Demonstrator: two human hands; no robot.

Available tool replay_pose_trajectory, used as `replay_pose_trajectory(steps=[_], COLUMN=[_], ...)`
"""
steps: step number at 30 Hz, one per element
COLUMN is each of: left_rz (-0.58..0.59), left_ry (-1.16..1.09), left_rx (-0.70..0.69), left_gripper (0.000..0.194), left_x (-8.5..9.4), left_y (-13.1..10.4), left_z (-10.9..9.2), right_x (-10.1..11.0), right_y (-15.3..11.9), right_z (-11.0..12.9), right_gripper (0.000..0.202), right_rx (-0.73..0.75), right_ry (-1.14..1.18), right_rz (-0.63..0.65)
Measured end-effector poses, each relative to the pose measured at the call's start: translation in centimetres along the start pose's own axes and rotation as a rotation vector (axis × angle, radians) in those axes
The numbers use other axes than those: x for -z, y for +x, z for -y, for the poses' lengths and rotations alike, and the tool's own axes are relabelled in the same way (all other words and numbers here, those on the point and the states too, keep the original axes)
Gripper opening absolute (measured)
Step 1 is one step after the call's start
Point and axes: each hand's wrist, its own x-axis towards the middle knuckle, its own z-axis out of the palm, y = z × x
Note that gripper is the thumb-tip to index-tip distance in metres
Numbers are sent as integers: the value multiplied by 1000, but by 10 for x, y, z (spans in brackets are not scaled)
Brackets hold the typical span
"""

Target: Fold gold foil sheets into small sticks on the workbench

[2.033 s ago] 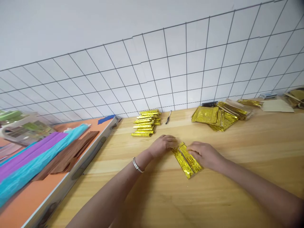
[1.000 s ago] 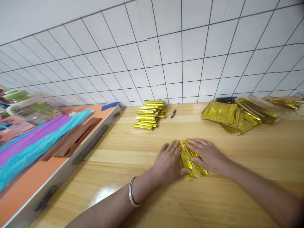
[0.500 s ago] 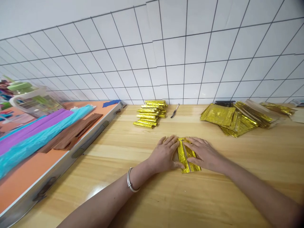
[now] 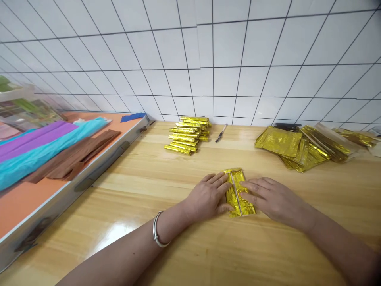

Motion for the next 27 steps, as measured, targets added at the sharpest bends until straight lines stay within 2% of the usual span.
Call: replay_pose_trajectory(steps=[3,5,10,13,16,19,22,24,27], left_rz=[-10,-16,-41,-22,16,23,16,15,-5], left_ry=[0,6,3,-2,-28,-118,-168,-141,-72], left_rx=[-3,-5,6,-3,-85,-119,-76,-21,19], left_gripper=[60,60,54,36,17,14,19,23,16], left_x=[0,0,4,4,2,3,7,7,3], left_y=[-1,-1,-1,-1,-2,-6,-13,-17,-22], left_z=[-1,-2,-7,-12,-19,-25,-32,-37,-43], right_x=[0,-1,-13,-23,-28,-25,-20,-18,-18], right_y=[-1,-3,-11,-17,-21,-21,-18,-15,-13], right_z=[5,10,22,26,29,33,35,36,36], right_gripper=[27,23,25,26,25,20,16,15,14], right_rx=[121,144,-20,-86,-118,-164,-224,-264,-316], right_ry=[-38,-28,37,61,85,133,215,278,393], right_rz=[-56,-92,-145,-186,-223,-253,-258,-257,-248])
